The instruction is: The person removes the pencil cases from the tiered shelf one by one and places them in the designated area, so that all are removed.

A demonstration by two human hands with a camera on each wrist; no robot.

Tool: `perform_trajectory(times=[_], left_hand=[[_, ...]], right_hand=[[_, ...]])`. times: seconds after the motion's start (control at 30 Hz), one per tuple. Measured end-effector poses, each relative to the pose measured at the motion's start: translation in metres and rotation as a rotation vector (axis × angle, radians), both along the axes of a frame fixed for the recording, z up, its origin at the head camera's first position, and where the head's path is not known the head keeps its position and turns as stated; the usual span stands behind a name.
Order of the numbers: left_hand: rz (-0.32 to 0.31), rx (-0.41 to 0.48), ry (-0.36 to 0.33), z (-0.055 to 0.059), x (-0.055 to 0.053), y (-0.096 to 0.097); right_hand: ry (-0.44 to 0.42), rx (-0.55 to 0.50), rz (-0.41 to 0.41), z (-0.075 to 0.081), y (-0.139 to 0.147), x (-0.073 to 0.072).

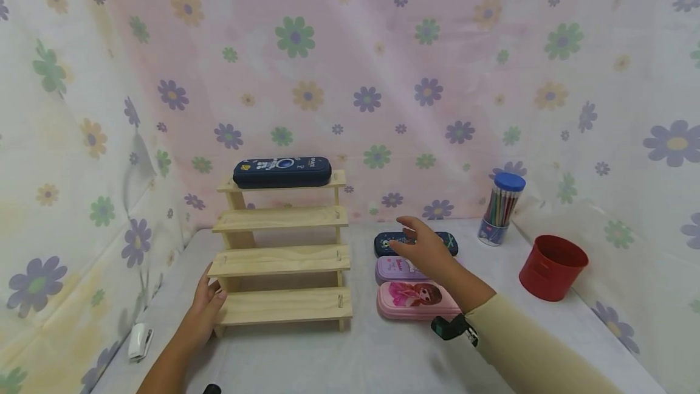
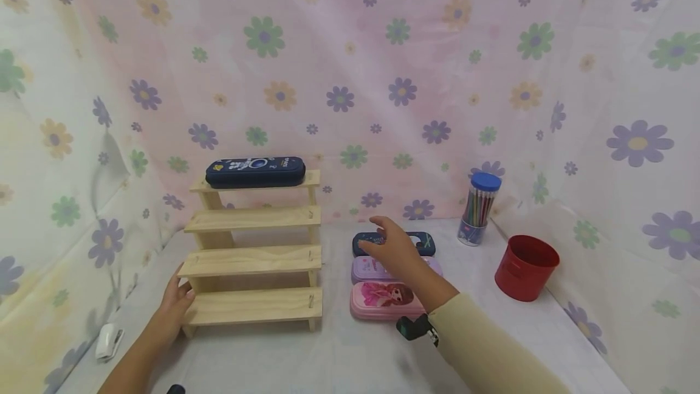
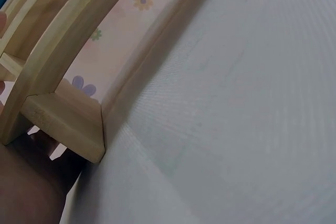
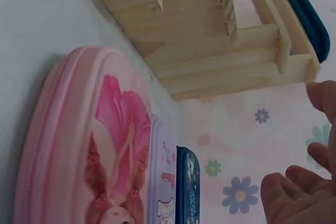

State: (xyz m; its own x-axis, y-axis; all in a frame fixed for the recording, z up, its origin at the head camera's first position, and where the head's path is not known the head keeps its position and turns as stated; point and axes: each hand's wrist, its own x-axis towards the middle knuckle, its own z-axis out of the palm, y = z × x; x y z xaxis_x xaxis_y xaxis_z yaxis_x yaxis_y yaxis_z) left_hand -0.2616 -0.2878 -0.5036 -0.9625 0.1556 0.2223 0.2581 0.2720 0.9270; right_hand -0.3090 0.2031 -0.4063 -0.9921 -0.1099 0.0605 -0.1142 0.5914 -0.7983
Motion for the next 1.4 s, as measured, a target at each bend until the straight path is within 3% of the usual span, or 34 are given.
perform_trajectory(times=[0.23, 0.53, 0.67, 0.87, 1.03, 1.23, 1.4], left_hand=[[-0.031, 0.030, 0.000, 0.001, 0.000, 0.000], [-0.006, 0.009, 0.008, 0.001, 0.001, 0.000], [-0.014, 0.023, 0.026, -0.002, 0.001, -0.001], [-0.016, 0.024, -0.006, 0.000, 0.000, -0.001], [0.001, -0.032, -0.023, 0.002, 0.000, -0.003], [0.027, -0.080, -0.057, 0.003, 0.001, -0.002], [0.043, -0.087, -0.072, 0.004, 0.002, -0.001]], right_hand=[[0.048, 0.019, 0.074, 0.013, -0.012, -0.029], [0.153, 0.247, 0.157, 0.040, -0.037, -0.064], [0.173, 0.278, 0.188, 0.055, -0.053, -0.075], [0.189, 0.213, 0.197, 0.074, -0.077, -0.082], [0.214, 0.178, 0.174, 0.085, -0.097, -0.090], [0.221, 0.199, 0.140, 0.097, -0.117, -0.098], [0.210, 0.098, 0.155, 0.105, -0.134, -0.103]])
